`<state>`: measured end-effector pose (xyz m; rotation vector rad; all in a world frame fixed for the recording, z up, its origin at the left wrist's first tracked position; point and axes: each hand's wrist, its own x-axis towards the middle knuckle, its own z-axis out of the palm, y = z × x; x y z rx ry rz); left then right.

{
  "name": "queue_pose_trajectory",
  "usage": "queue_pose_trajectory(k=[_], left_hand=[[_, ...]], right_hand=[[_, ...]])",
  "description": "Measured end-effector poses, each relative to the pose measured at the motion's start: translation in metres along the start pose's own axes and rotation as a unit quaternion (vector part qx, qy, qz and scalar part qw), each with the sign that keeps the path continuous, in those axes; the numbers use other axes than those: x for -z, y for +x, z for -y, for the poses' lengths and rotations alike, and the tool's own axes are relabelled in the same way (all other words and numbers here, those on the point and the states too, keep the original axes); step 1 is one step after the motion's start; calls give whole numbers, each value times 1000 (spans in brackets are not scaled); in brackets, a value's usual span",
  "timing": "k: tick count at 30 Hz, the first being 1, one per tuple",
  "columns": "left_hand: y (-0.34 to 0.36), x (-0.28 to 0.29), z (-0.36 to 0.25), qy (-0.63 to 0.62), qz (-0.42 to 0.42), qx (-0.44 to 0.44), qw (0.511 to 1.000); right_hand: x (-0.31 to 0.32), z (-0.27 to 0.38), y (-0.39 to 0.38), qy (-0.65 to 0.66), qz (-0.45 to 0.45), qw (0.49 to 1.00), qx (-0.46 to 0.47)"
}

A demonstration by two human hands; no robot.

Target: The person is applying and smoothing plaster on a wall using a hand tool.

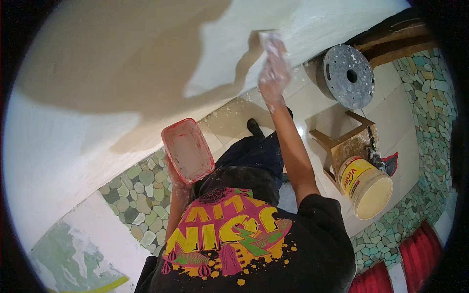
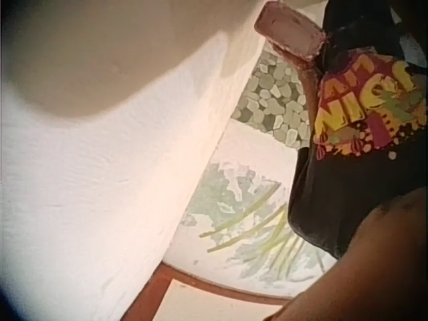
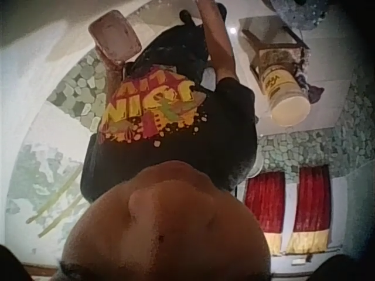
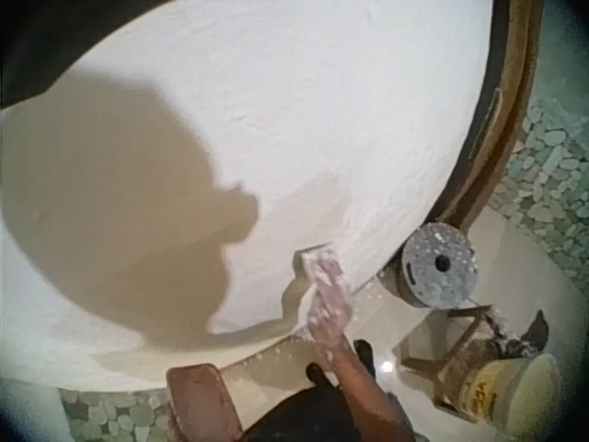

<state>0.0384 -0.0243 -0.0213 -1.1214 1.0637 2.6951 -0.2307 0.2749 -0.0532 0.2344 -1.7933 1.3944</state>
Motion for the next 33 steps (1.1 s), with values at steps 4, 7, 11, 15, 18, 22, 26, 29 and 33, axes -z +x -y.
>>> queue_pose_trajectory(k=[4, 7, 11, 15, 18, 22, 26, 29, 33], left_hand=[[-4, 1, 1, 10, 7, -9, 1000], [-10, -2, 0, 12, 20, -15, 1000], [-18, -5, 0, 10, 35, -21, 999], [-17, -7, -4, -12, 84, 3, 996], [-21, -23, -6, -54, 143, 38, 987], [-21, -24, -3, -24, 175, 12, 984], [-15, 6, -2, -52, 9, -53, 997], [-14, 3, -7, -32, -19, -91, 995], [-6, -7, -7, -45, 36, -77, 995]], right_hand=[[-44, 16, -32, 3, -41, 999, -3], [-27, 51, -46, 20, 22, 997, -73], [-11, 40, -27, 288, -94, 887, -350], [-2, -43, -20, 206, 38, 954, -215], [12, -96, -56, -163, 149, 972, 82], [33, -103, -81, -176, 208, 961, 50], [26, -62, -30, -132, 33, 990, -41], [4, -22, 0, -18, -26, 994, -102], [-22, 6, -46, 189, -30, 964, -185]])
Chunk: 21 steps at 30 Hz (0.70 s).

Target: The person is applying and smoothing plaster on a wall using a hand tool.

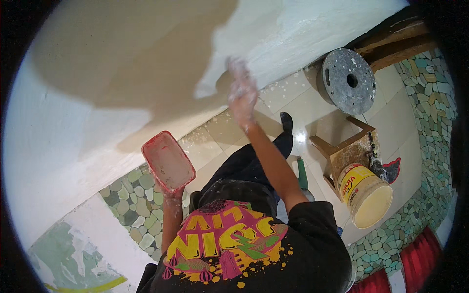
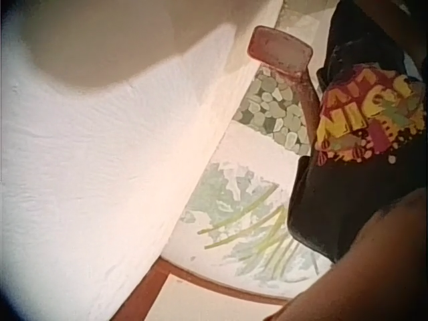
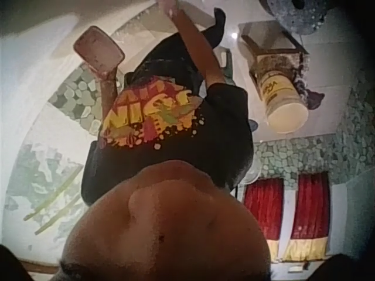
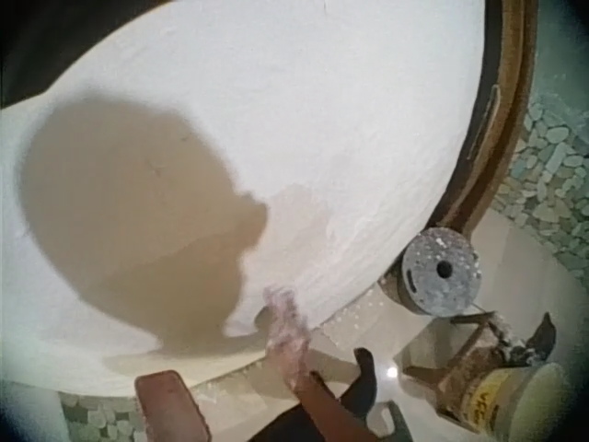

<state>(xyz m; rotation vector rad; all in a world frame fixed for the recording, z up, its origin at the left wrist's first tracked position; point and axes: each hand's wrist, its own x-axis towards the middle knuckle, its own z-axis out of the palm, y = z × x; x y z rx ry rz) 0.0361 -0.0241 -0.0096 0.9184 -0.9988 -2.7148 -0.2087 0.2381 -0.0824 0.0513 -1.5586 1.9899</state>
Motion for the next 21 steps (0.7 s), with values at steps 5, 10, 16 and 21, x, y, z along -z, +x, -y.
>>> queue_pose_trajectory(k=[5, 10, 16, 21], left_hand=[[7, -23, 19, 24, -4, -32, 999], [14, -59, 48, 34, -19, 7, 999], [11, -145, 81, 37, 9, 22, 999], [12, -186, 113, 55, 55, 0, 997]], right_hand=[[21, 34, -47, -37, 147, 986, -73], [73, 98, -11, 117, 53, 880, -457], [108, 181, 43, 235, 83, 845, -473], [111, 229, 70, 18, 216, 912, -348]])
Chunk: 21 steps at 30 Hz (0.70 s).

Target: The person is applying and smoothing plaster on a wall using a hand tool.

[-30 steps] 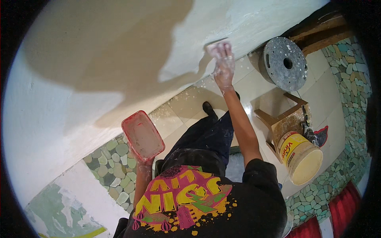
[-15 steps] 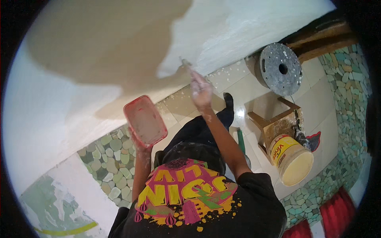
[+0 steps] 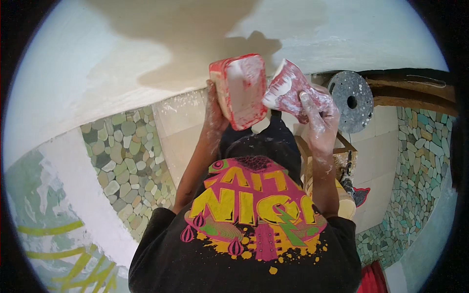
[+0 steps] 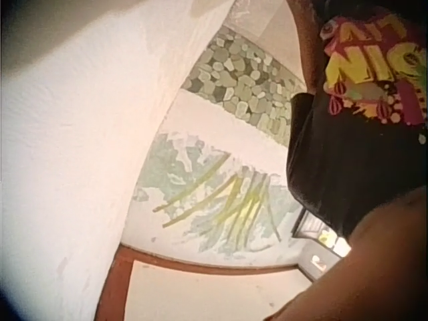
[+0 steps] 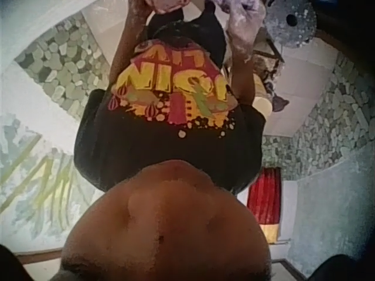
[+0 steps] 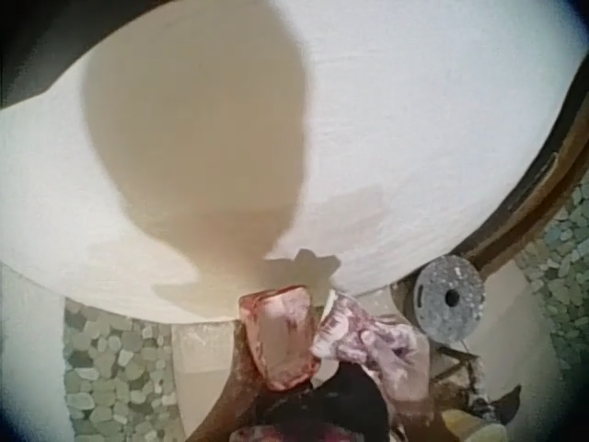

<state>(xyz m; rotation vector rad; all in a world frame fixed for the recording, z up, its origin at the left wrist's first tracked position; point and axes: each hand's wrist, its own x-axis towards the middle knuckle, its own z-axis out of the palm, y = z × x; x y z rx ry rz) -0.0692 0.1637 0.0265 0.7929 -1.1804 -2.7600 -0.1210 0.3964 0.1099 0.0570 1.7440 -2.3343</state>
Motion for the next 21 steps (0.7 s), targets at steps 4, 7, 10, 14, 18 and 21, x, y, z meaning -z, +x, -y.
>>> queue_pose_trajectory(k=[4, 7, 10, 14, 18, 21], left_hand=[[1, -31, 8, -11, 24, -22, 999], [1, -42, 18, -27, 42, -51, 997], [0, -52, 25, -21, 47, -96, 994], [-2, -66, 29, -16, 52, -134, 989], [7, -59, 40, -81, 51, -132, 987], [11, -57, 44, -109, 40, -158, 981]], right_hand=[[-6, 22, 3, -149, 120, 981, 38], [-8, 19, 6, -200, 164, 963, 81], [-3, 25, 6, -312, 192, 923, 118], [4, 38, 7, -389, 219, 886, 126], [10, 66, 3, -366, 206, 899, 126], [11, 73, -5, -344, 236, 895, 160]])
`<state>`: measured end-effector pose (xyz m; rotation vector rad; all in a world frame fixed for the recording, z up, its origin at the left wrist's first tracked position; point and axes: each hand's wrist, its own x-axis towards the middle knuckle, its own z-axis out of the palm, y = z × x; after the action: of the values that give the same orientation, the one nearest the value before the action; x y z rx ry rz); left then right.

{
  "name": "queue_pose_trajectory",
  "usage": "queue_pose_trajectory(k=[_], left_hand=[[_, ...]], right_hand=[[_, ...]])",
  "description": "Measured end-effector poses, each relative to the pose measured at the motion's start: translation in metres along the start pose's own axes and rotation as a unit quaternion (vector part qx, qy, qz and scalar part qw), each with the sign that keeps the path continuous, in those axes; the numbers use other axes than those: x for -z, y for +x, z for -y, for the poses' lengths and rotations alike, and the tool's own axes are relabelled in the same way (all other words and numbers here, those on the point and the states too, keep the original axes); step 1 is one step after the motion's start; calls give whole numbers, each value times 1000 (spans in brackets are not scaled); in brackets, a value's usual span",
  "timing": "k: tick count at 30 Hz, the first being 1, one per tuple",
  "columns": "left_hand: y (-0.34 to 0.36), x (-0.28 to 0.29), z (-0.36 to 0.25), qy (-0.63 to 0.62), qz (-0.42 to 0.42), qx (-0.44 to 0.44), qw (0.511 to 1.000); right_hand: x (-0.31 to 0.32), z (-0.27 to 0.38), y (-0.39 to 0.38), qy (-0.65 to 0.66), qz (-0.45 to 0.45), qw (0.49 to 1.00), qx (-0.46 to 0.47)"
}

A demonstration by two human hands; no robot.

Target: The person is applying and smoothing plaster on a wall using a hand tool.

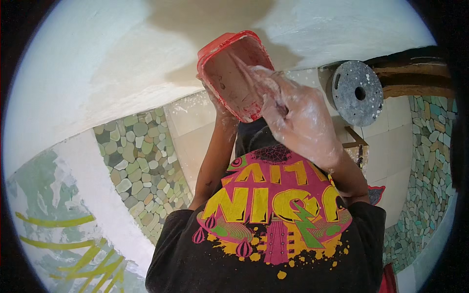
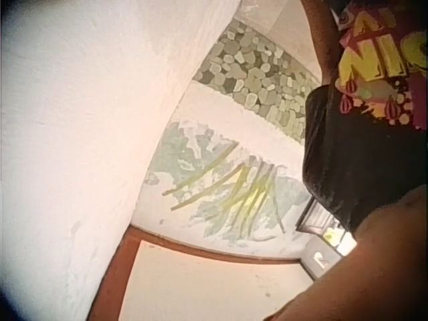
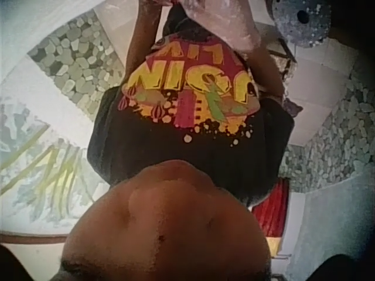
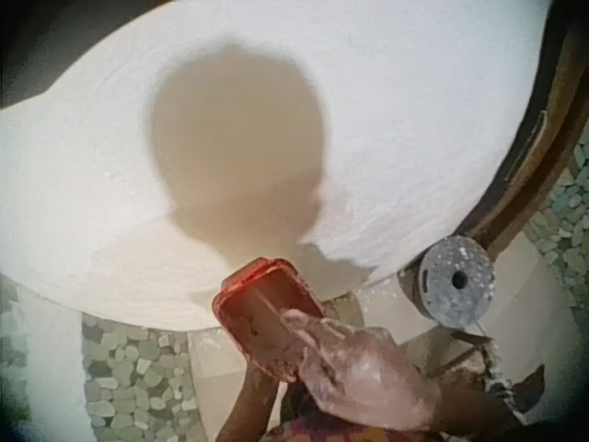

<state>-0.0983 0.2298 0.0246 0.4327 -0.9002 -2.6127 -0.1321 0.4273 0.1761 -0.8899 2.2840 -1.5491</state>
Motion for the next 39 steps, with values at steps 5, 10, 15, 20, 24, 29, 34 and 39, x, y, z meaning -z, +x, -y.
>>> queue_pose_trajectory(k=[5, 10, 15, 20, 24, 29, 34, 39], left_hand=[[-5, 25, 22, 85, 44, -72, 993], [4, 64, 22, -81, 134, 78, 985], [28, 78, 54, 481, 11, -419, 770], [10, 43, 48, 316, 30, -265, 910], [2, 17, 37, 132, 35, -101, 985], [0, 0, 30, 15, 10, 11, 1000], [-7, -12, 21, 53, 30, 18, 998], [-14, -38, 17, 170, 111, -135, 970]], right_hand=[[-1, -1, -10, 47, -20, 998, 39], [8, 8, -22, 134, -12, 990, -42], [1, 3, -23, 113, 6, 993, 15], [-4, -9, -17, 76, 3, 996, 52], [-16, -13, -15, 7, 20, 998, 64], [-21, -13, -6, -4, 24, 998, 65], [-28, -28, -6, -91, 8, 990, 105], [-33, -39, -20, -190, -30, 971, 139]])
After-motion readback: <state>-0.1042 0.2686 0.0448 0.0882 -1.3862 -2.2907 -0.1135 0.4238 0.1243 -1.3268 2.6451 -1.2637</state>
